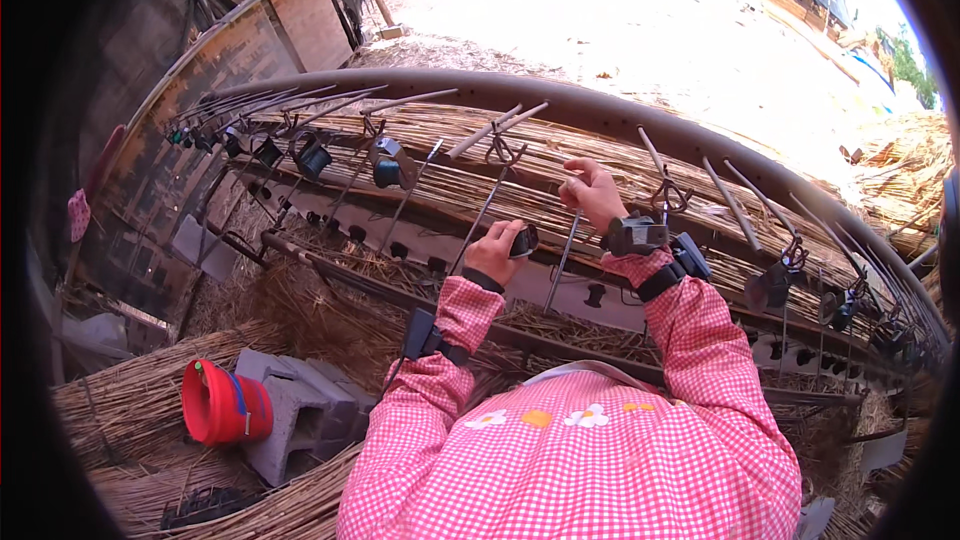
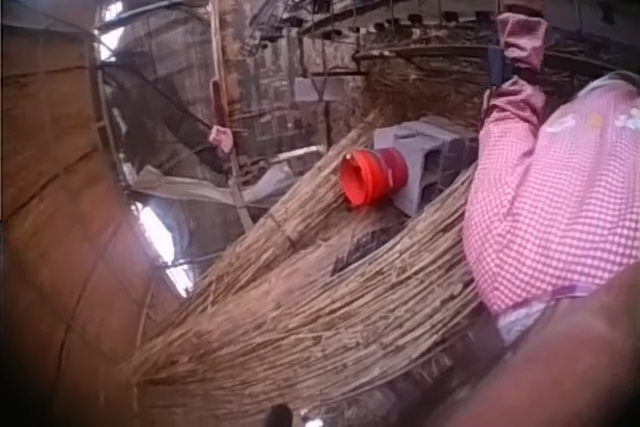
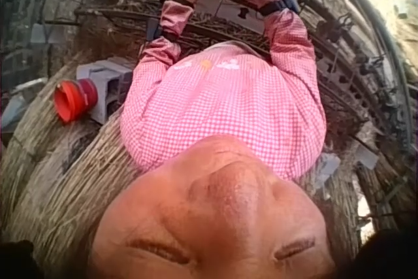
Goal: The person is using a specialized frame and weighted spools to weave straw or reeds into a mat.
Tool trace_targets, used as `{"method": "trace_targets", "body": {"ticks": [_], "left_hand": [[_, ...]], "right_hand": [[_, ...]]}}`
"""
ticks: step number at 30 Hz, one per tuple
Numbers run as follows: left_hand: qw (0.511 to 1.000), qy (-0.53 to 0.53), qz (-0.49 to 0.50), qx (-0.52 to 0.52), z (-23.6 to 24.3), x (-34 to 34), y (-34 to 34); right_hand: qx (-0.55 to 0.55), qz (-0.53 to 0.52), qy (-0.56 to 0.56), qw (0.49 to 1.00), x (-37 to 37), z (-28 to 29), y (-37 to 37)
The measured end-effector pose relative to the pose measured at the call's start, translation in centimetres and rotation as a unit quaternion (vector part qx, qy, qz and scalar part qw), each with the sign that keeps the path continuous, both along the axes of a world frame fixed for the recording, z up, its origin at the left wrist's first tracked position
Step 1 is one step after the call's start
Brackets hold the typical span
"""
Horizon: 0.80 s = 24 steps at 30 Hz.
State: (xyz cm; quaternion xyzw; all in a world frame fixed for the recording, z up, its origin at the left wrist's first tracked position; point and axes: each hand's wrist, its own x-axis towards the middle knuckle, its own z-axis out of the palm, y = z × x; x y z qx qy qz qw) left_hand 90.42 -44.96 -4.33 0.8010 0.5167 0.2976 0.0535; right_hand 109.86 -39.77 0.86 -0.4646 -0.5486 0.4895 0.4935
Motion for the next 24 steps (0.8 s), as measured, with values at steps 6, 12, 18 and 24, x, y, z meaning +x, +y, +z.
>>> {"method": "trace_targets", "body": {"ticks": [6, 12, 18, 24], "left_hand": [[0.907, -0.222, -0.038, 0.355, 12.6, -0.2, -5.6], [0.846, -0.395, -0.044, 0.355, 19.1, -0.4, -0.8], [0.941, -0.169, 0.057, 0.286, 16.8, -0.6, -7.4], [0.948, -0.312, 0.06, 0.005, 15.3, 0.4, -7.6]], "right_hand": [[0.105, -0.078, -0.284, 0.95, 1.0, -2.7, -1.4], [0.067, -0.02, -0.282, 0.957, 0.0, -2.7, -4.7], [-0.04, -0.088, -0.311, 0.945, 6.3, -5.3, -3.9], [-0.255, 0.002, -0.065, 0.965, 7.6, -8.8, -1.0]]}}
